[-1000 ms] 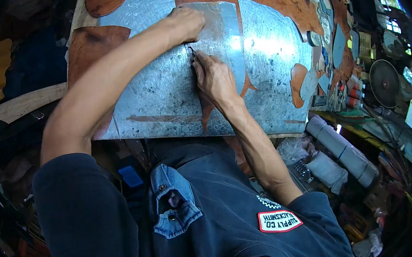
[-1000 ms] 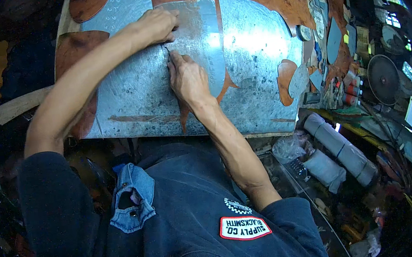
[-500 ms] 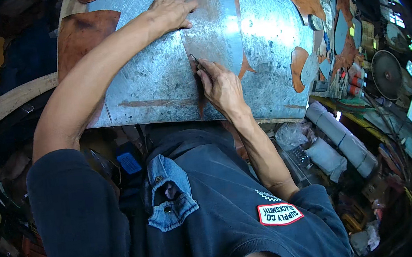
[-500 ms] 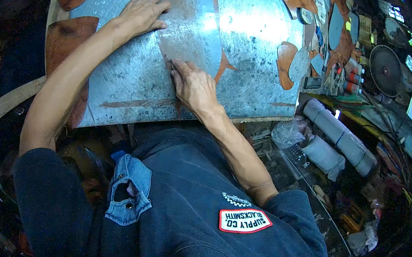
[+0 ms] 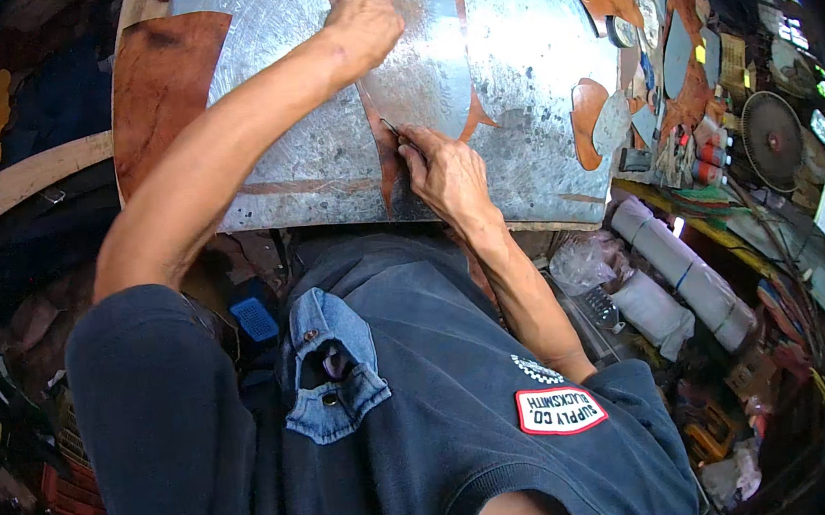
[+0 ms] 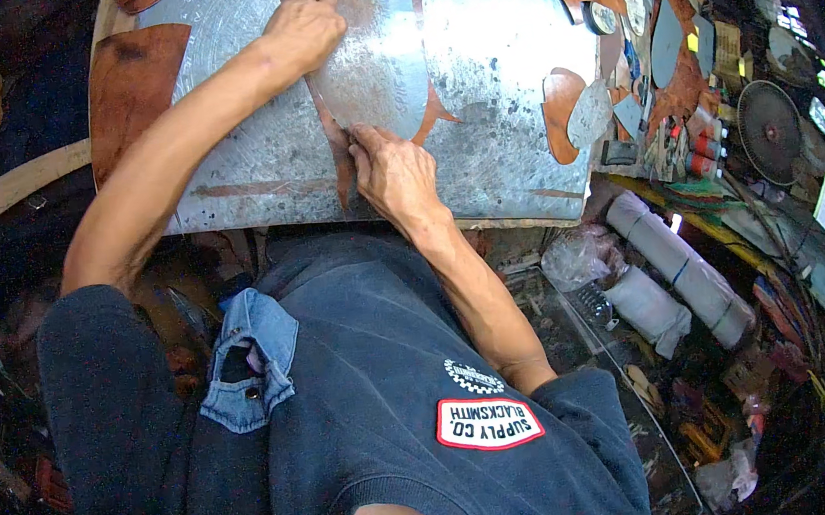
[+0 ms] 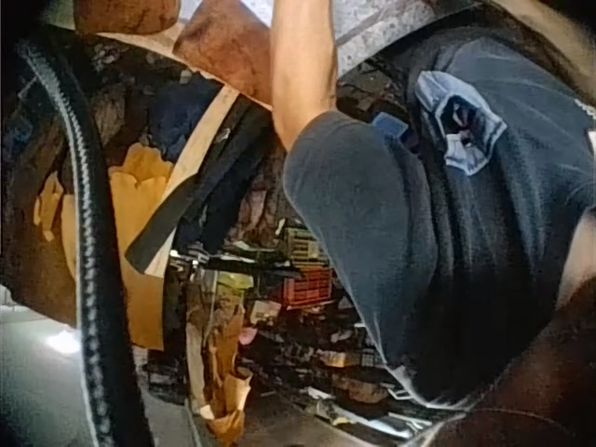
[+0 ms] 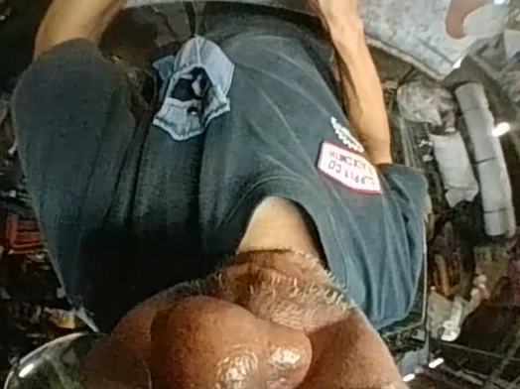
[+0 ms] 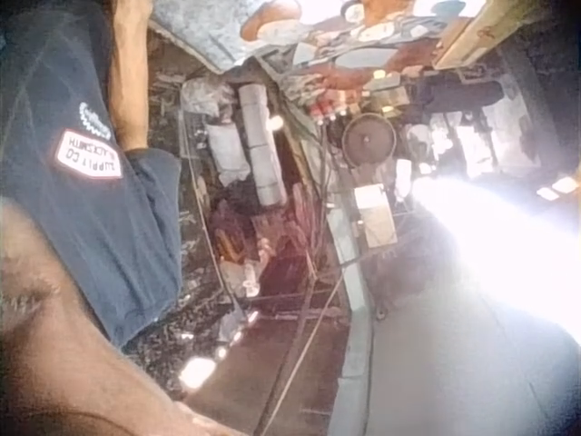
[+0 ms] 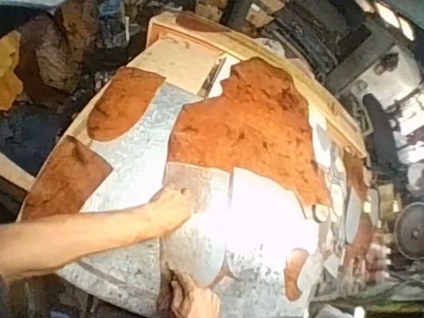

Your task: Marking and cutting leather pieces using a metal template and a utility knife on a workbench.

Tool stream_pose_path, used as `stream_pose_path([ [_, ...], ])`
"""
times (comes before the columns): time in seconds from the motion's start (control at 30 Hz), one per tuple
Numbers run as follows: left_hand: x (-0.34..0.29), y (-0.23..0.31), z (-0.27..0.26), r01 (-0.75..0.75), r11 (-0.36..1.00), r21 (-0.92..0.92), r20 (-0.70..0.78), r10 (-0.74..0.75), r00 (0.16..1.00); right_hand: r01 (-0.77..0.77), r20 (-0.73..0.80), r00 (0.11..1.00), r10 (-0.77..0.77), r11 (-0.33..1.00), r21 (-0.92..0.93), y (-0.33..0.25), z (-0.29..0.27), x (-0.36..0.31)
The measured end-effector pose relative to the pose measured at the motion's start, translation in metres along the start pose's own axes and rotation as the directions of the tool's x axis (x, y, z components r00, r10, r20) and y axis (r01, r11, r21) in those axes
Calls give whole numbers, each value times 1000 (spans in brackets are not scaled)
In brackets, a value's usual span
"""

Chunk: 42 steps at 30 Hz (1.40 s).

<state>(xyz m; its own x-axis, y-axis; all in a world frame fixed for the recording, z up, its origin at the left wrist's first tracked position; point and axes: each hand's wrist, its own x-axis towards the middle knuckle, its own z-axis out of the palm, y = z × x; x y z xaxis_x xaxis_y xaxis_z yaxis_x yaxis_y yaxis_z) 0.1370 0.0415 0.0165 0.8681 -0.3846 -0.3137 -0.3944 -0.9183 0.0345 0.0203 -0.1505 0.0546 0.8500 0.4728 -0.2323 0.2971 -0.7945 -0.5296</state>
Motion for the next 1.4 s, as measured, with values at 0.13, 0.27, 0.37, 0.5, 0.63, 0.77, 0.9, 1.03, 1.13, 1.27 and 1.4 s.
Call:
stream_pose_path([
  [0.13, 0, 36, -14, 207, 975, -83, 156, -192, 969, 13, 13, 1000, -13, 1000, -10, 3, -1, 0],
  [0.27, -7, 53, -10, 288, 958, -9, 220, -279, 935, 47, 23, 999, -47, 999, 4, 6, -1, 1],
  [0.37, -7, 53, -6, 304, 951, -48, 215, -287, 933, 71, 29, 997, -71, 997, -13, 14, 0, -1],
  [0.5, -6, 54, -5, 299, 950, -85, 242, -272, 931, 65, 71, 995, -65, 998, 9, 23, -8, -8],
  [0.63, -8, 55, -2, 323, 942, -94, 248, -292, 924, 61, 125, 990, -61, 998, 4, 33, -20, -15],
  [0.77, -9, 56, -2, 306, 949, -76, 224, -282, 933, 86, 167, 983, -81, 996, -22, 47, -29, -15],
  [0.9, -7, 57, -2, 339, 938, -74, 282, -306, 909, 101, 218, 972, -89, 994, -44, 57, -38, -12],
  [1.03, -8, 56, -31, 322, 944, -73, 318, -284, 904, 184, 215, 961, -174, 982, -29, 71, -40, -8],
  [1.13, -12, 53, -26, 284, 957, -50, 369, -247, 896, 229, 235, 948, -214, 973, -37, 77, -41, -6],
  [1.27, -14, 57, -20, 294, 955, -44, 283, -271, 920, 293, 255, 927, -274, 955, -38, 86, -46, -1],
  [1.4, -8, 53, -25, 310, 948, -72, 381, -261, 887, 303, 305, 911, -276, 952, -44, 90, -52, 4],
])
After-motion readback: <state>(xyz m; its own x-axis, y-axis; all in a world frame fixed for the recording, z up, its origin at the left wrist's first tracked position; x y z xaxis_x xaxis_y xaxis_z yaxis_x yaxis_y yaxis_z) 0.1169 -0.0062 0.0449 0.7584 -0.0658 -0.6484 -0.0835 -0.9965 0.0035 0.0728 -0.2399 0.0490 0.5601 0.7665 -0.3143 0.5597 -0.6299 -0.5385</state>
